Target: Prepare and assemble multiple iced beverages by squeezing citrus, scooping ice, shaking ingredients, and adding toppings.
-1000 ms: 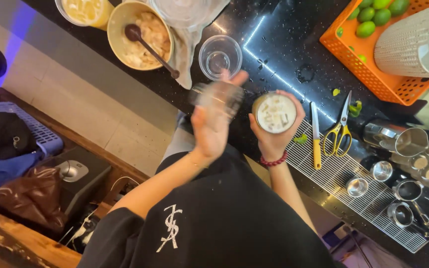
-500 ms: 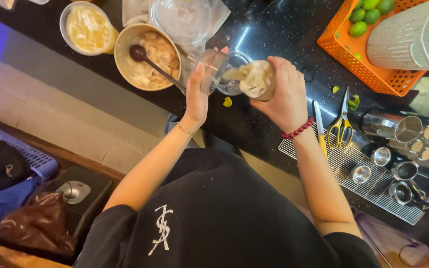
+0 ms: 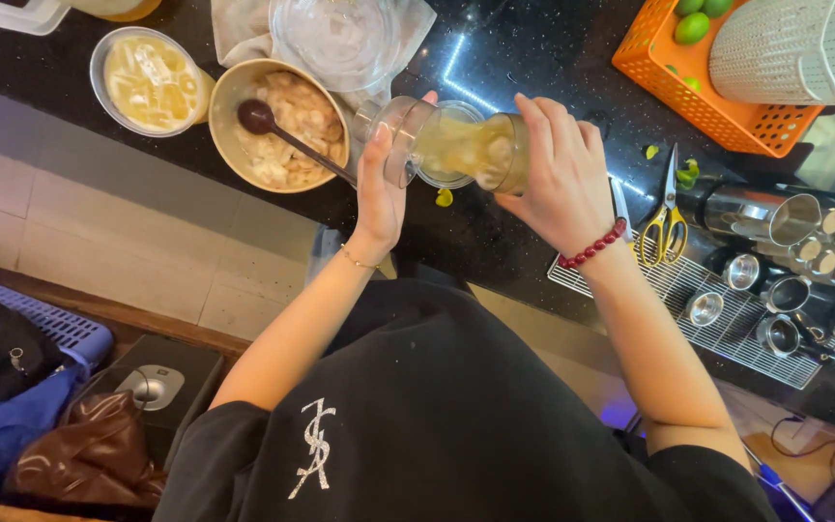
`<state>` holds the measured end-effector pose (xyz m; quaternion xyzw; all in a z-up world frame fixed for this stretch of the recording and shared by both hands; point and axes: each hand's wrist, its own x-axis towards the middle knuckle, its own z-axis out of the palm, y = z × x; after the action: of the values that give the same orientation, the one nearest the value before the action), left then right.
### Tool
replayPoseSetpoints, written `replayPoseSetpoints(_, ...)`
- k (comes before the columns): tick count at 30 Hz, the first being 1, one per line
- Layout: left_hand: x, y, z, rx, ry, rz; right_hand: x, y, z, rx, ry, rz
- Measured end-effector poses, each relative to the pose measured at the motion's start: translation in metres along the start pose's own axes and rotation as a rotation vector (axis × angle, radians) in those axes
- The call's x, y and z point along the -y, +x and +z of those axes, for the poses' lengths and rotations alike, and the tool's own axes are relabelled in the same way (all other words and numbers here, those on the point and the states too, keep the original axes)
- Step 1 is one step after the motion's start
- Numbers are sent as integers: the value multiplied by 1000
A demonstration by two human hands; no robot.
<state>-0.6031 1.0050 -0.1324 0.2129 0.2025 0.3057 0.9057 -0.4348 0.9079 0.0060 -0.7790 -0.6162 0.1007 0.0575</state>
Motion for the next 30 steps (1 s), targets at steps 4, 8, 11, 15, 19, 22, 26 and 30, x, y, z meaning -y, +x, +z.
replayPoseSetpoints(4, 0, 0, 0, 4, 11, -6, -3, 0, 1, -6, 8, -26)
replayPoseSetpoints(8, 3, 0, -2, 7, 17, 5, -4, 3, 2, 6, 41, -40)
replayPoseSetpoints(11, 1, 2, -1, -13, -28, -23, -2, 6, 0, 11, 22, -59)
replayPoseSetpoints(15, -2, 2, 1, -5, -26, -34, 6, 12, -11, 35, -47, -81)
replayPoseSetpoints(19, -3, 3, 1, -15, -52, -19, 9, 18, -17, 93, -159, -104)
replayPoseSetpoints(22, -7, 3, 4, -16, -48, -22, 15, 26, -24, 122, -240, -144)
replayPoseSetpoints(26, -7, 3, 2, -47, -87, -45, 19, 35, -15, 186, -422, -236)
replayPoseSetpoints(30, -6, 1, 1, -35, -97, -35, 27, 42, -19, 191, -498, -300)
